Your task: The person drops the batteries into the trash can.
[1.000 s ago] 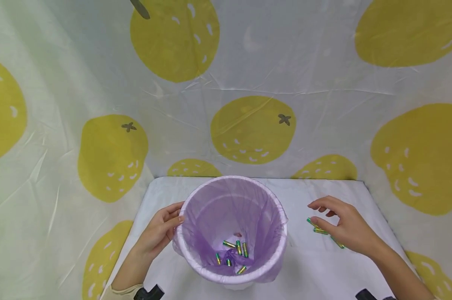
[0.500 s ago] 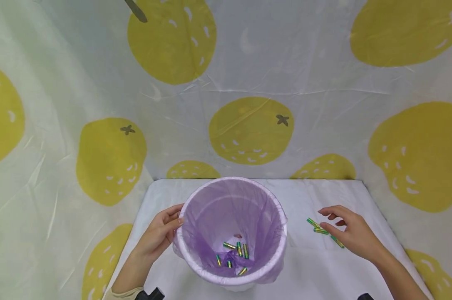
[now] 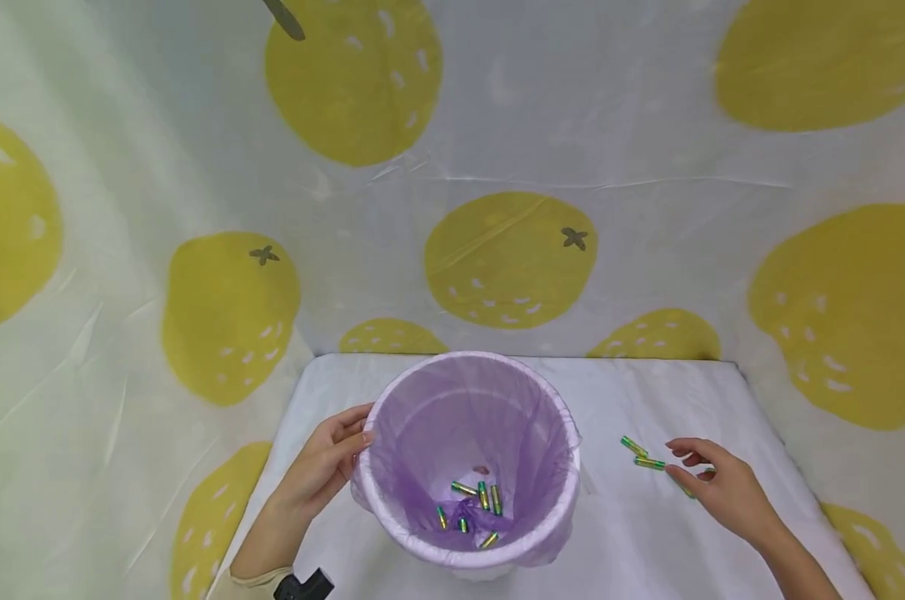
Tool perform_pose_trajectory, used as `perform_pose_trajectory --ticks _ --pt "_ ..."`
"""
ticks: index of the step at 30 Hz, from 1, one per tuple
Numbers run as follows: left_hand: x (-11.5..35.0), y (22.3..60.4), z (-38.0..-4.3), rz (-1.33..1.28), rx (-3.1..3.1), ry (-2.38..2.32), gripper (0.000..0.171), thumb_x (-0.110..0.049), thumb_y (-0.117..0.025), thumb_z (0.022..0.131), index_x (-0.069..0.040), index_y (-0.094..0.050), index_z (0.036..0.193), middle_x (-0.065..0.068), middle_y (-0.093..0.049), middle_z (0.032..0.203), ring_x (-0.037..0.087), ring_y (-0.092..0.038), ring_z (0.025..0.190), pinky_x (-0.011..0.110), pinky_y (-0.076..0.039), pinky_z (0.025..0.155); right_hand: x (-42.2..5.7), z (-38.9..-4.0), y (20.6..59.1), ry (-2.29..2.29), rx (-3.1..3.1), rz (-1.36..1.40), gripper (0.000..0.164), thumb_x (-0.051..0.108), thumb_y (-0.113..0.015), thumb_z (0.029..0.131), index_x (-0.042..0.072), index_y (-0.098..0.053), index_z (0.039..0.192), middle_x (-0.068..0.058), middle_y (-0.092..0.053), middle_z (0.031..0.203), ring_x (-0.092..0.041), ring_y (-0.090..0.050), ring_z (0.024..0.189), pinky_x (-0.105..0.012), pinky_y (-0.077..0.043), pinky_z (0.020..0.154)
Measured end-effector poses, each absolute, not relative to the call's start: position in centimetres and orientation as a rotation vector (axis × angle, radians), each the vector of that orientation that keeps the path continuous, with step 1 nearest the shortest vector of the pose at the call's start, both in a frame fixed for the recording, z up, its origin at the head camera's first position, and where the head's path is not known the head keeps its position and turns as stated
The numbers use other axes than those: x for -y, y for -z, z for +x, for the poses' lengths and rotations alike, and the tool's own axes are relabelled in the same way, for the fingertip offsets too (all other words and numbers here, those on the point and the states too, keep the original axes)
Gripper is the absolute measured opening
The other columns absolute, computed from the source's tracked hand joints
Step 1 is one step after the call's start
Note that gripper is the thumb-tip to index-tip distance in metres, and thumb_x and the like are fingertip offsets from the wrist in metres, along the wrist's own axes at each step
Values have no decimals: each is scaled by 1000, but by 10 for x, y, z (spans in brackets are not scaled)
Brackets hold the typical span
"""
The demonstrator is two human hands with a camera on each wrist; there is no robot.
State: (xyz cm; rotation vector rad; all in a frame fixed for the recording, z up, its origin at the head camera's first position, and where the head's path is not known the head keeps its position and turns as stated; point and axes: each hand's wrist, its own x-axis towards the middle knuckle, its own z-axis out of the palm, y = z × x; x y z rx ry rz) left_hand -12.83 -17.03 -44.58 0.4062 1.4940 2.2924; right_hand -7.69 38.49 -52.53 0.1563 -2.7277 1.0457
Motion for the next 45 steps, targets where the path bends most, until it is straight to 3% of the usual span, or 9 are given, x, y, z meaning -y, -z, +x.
perform_pose_trajectory --ticks 5,11,15,18,31,38,45 --pt "169 446 -129 396 -1494 -2299 52 7 -57 99 19 -37 145 13 -63 115 18 -68 95 27 -59 79 -396 -73 550 -1009 2799 32 36 18 -82 91 4 -69 122 23 -62 101 4 -55 87 -11 -47 66" --pt "171 446 -129 406 -1493 -2297 52 7 -57 99 20 -37 146 13 -63 114 18 -68 95 27 -59 80 -403 -77 574 -938 2812 -35 40 16 -83 90 -1 -68 122 -11 -69 106 6 -53 84 -15 -48 62" --pt "172 446 -128 405 -1495 -2287 52 7 -58 99 20 -37 145 14 -63 114 17 -68 94 27 -60 79 -407 -82 590 -887 2857 -118 43 16 -81 91 -5 -64 124 -24 -67 109 -19 -64 89 -30 -50 64" --pt "170 445 -129 415 -1505 -2277 50 7 -57 99 20 -39 144 15 -63 113 17 -68 93 27 -60 78 -412 -86 601 -861 2880 -150 44 14 -79 92 -8 -61 126 -27 -65 109 -41 -63 93 -45 -50 68" --pt "169 446 -131 400 -1524 -2281 50 7 -58 98 20 -39 143 13 -64 112 17 -68 92 27 -60 78 -425 -97 649 -884 2940 -221 47 11 -76 90 -14 -57 125 -27 -64 106 -45 -61 96 -56 -49 74" --pt "169 444 -133 409 -1532 -2284 49 7 -57 99 20 -40 143 13 -64 112 17 -68 93 27 -60 79 -417 -98 660 -842 2896 -333 33 4 -72 93 -14 -61 118 -20 -64 96 -37 -60 88 -45 -47 66" --pt "168 445 -132 381 -1547 -2282 51 5 -60 98 20 -40 142 11 -64 107 16 -68 91 27 -60 78 -414 -100 666 -834 2866 -438 27 1 -67 95 -14 -63 117 -18 -64 92 -33 -58 83 -44 -43 65"
